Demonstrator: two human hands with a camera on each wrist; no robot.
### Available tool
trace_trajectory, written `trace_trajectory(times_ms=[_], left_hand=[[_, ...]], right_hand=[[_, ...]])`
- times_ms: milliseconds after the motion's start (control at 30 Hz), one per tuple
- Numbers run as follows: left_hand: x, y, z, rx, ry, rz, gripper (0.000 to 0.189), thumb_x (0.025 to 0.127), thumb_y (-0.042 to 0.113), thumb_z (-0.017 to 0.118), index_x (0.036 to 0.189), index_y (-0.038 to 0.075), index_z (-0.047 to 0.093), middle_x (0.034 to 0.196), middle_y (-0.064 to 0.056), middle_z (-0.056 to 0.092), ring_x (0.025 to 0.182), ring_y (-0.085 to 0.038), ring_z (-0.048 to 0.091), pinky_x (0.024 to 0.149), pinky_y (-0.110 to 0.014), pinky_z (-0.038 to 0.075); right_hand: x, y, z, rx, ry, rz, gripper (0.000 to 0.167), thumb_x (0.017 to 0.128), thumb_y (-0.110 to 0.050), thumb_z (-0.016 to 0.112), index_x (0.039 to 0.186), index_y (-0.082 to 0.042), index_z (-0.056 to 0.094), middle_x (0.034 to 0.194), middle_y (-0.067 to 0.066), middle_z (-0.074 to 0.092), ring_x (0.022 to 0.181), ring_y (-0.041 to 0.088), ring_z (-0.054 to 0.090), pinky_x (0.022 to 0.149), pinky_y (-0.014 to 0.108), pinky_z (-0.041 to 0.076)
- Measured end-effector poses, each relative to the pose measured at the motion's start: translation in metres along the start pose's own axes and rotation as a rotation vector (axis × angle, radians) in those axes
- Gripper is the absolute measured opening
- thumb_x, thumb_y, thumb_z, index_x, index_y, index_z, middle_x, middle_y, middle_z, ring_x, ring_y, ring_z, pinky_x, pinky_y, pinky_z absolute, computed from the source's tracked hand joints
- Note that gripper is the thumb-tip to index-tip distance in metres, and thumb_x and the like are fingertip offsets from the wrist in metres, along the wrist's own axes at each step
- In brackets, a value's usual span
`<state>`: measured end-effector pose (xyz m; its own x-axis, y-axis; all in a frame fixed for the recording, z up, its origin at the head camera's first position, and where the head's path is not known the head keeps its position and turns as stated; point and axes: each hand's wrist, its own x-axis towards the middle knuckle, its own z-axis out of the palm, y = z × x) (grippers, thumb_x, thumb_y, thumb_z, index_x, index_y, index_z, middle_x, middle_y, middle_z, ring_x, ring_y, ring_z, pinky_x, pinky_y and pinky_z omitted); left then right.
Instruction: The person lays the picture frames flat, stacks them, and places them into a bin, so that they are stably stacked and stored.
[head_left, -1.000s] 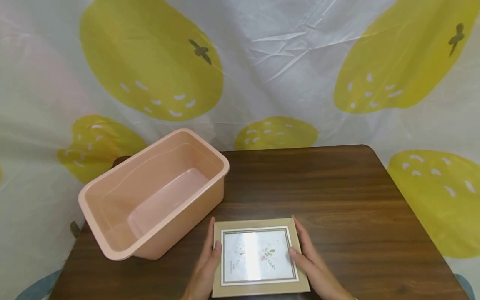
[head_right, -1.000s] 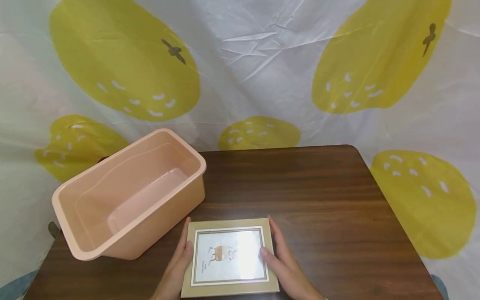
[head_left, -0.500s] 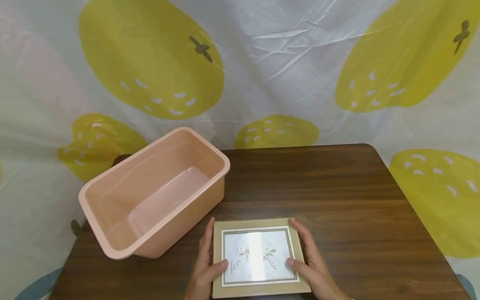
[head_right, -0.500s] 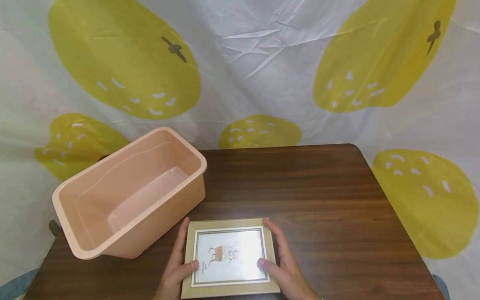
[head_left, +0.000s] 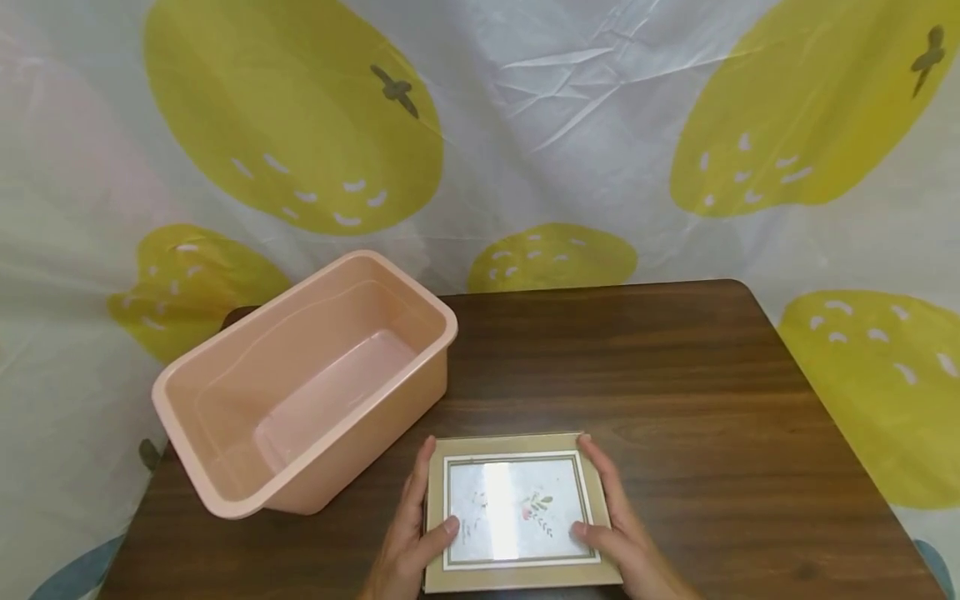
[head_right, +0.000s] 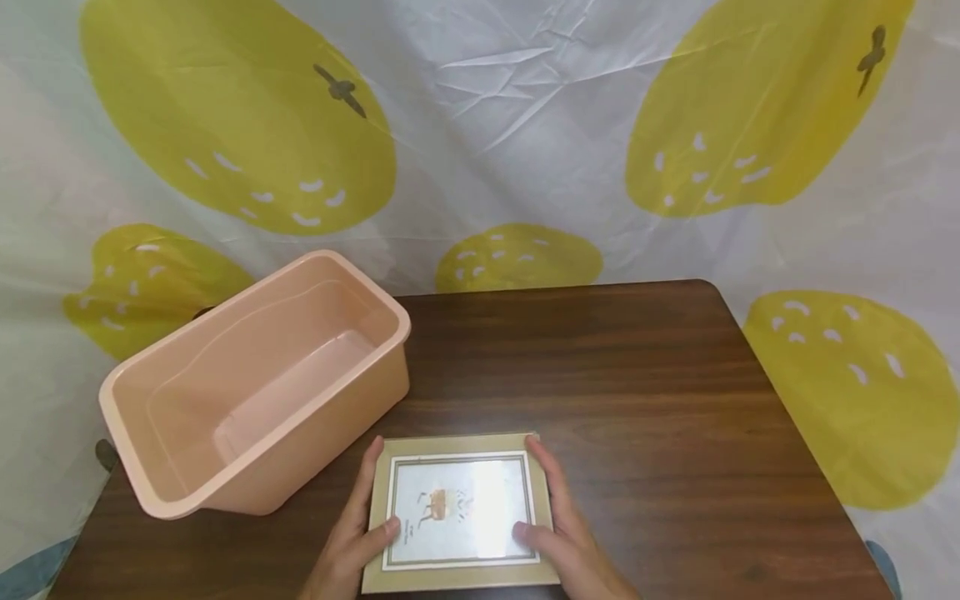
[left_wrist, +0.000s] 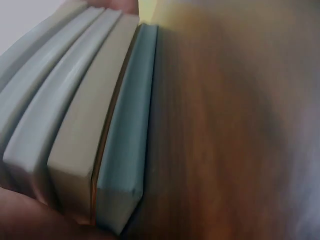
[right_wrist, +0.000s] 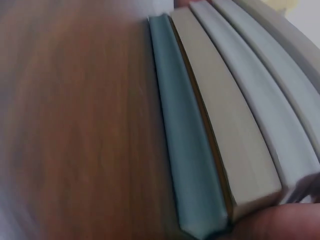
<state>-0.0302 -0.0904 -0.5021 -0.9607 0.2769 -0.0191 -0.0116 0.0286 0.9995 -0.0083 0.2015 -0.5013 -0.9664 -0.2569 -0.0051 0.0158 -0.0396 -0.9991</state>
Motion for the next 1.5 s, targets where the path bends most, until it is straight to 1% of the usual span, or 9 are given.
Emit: trace_trajectory(times_ms=[267, 400, 500, 667, 933, 1067, 1200, 1300, 1500], left_hand=[[0.003, 0.008, 0.008, -0.012, 0.055, 0.009, 0.089, 0.096, 0.019, 0.061, 0.168, 0.043, 0.016, 0.178, -0.007, 0.004, 0.161, -0.042, -0.006, 0.110, -0.089, -0.007], [0.003, 0.017, 0.008, 0.024, 0.079, 0.001, 0.087, 0.096, 0.020, 0.062, 0.167, 0.046, 0.020, 0.178, -0.003, 0.009, 0.161, -0.040, -0.001, 0.111, -0.089, -0.004], [0.004, 0.024, 0.007, 0.033, 0.083, -0.022, 0.084, 0.097, 0.022, 0.063, 0.166, 0.047, 0.023, 0.178, -0.003, 0.009, 0.162, -0.041, -0.001, 0.112, -0.089, -0.004], [0.005, 0.036, 0.000, 0.068, 0.077, -0.050, 0.076, 0.098, 0.027, 0.064, 0.163, 0.048, 0.031, 0.175, -0.004, 0.018, 0.162, -0.042, 0.006, 0.115, -0.088, 0.000], [0.006, 0.054, -0.024, 0.048, -0.071, 0.022, 0.072, 0.098, 0.019, 0.062, 0.163, 0.036, 0.037, 0.172, -0.008, 0.022, 0.159, -0.040, 0.010, 0.117, -0.083, 0.001], [0.007, 0.060, -0.035, 0.074, -0.143, 0.085, 0.073, 0.098, 0.015, 0.064, 0.164, 0.031, 0.036, 0.169, -0.010, 0.026, 0.152, -0.046, 0.020, 0.117, -0.067, 0.030], [0.009, 0.067, -0.041, 0.053, -0.177, 0.154, 0.075, 0.099, 0.007, 0.066, 0.165, 0.024, 0.034, 0.167, -0.014, 0.027, 0.139, -0.043, 0.041, 0.090, -0.044, 0.062], [0.010, 0.072, -0.041, 0.008, -0.178, 0.175, 0.077, 0.098, 0.004, 0.067, 0.165, 0.021, 0.034, 0.165, -0.019, 0.026, 0.130, -0.035, 0.049, 0.079, -0.041, 0.066], [0.013, 0.089, -0.038, -0.029, -0.161, 0.163, 0.077, 0.099, 0.006, 0.067, 0.165, 0.024, 0.033, 0.154, -0.023, 0.029, 0.126, -0.032, 0.054, 0.080, -0.044, 0.066]], right_hand=[[-0.001, -0.009, 0.009, 0.075, 0.062, 0.022, 0.098, 0.086, 0.002, 0.051, 0.171, -0.029, 0.011, 0.177, 0.003, -0.001, 0.145, 0.001, 0.032, 0.110, 0.011, 0.030], [0.001, -0.014, 0.009, 0.161, 0.017, -0.010, 0.099, 0.086, 0.005, 0.046, 0.171, -0.029, 0.007, 0.170, 0.004, 0.015, 0.133, 0.009, 0.053, 0.105, 0.024, 0.050], [0.003, -0.014, 0.006, 0.277, -0.061, -0.030, 0.097, 0.089, 0.008, 0.038, 0.170, -0.030, 0.002, 0.159, 0.005, 0.026, 0.109, 0.024, 0.069, 0.088, 0.044, 0.063], [0.006, -0.013, 0.003, 0.320, -0.115, -0.027, 0.091, 0.093, 0.007, 0.033, 0.170, -0.032, 0.001, 0.154, 0.005, 0.032, 0.112, 0.025, 0.067, 0.086, 0.044, 0.063], [0.003, -0.016, -0.011, 0.232, -0.188, -0.047, 0.087, 0.096, 0.003, 0.038, 0.171, -0.024, 0.002, 0.161, 0.010, 0.017, 0.125, 0.018, 0.056, 0.094, 0.036, 0.060], [0.006, -0.021, -0.016, 0.167, -0.191, -0.156, 0.084, 0.094, 0.008, 0.040, 0.170, -0.012, 0.008, 0.154, 0.008, 0.037, 0.124, 0.017, 0.056, 0.095, 0.036, 0.060], [0.012, -0.031, -0.021, 0.084, -0.161, -0.228, 0.081, 0.093, 0.012, 0.044, 0.167, -0.003, 0.016, 0.154, 0.007, 0.043, 0.125, 0.017, 0.056, 0.095, 0.036, 0.060], [0.015, -0.044, -0.024, 0.055, -0.152, -0.230, 0.080, 0.093, 0.013, 0.044, 0.167, -0.004, 0.019, 0.153, 0.008, 0.044, 0.123, 0.018, 0.058, 0.091, 0.038, 0.062], [0.018, -0.078, -0.027, 0.035, -0.130, -0.200, 0.079, 0.096, 0.013, 0.040, 0.168, -0.014, 0.021, 0.147, 0.008, 0.047, 0.112, 0.023, 0.066, 0.073, 0.045, 0.066]])
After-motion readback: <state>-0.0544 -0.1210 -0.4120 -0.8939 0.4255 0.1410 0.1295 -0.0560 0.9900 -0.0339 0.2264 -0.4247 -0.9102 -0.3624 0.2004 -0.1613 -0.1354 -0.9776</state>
